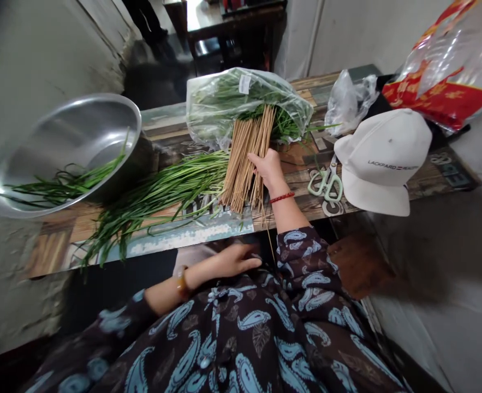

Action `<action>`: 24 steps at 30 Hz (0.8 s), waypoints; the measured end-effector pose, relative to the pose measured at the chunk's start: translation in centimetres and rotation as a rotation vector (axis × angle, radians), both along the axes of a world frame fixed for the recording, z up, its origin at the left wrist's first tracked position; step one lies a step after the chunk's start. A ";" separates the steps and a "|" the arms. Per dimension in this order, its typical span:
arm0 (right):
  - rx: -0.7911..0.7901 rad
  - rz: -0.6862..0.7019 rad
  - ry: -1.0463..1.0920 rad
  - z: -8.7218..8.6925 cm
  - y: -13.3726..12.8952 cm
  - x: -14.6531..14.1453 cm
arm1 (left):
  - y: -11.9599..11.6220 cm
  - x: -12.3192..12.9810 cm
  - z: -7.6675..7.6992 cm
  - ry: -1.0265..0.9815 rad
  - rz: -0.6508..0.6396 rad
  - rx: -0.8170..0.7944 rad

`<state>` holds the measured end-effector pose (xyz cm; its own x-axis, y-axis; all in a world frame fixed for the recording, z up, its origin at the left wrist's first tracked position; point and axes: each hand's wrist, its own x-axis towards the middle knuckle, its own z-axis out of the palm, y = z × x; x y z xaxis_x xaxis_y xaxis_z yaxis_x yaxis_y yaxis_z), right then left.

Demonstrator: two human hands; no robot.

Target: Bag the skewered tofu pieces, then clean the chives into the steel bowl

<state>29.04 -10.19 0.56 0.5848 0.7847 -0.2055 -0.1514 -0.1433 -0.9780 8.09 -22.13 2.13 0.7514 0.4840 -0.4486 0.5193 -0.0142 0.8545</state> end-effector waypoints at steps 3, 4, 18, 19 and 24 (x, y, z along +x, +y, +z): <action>0.001 0.013 0.007 0.2 -0.2 -0.1 | -1.1 2.8 -2.2 -0.092 -0.048 -0.383; 0.002 0.019 0.003 0.3 -0.3 -0.1 | -1.4 3.6 -2.4 -0.120 -0.034 -0.468; 0.017 0.100 -0.013 0.0 -1.2 1.7 | 8.8 0.4 3.4 -0.331 0.479 0.109; 0.015 0.111 -0.020 0.0 -1.4 1.9 | 9.6 0.6 3.1 -0.304 0.452 0.186; -0.008 0.132 -0.042 0.2 -1.8 2.6 | 10.8 2.9 2.1 -0.054 0.229 0.692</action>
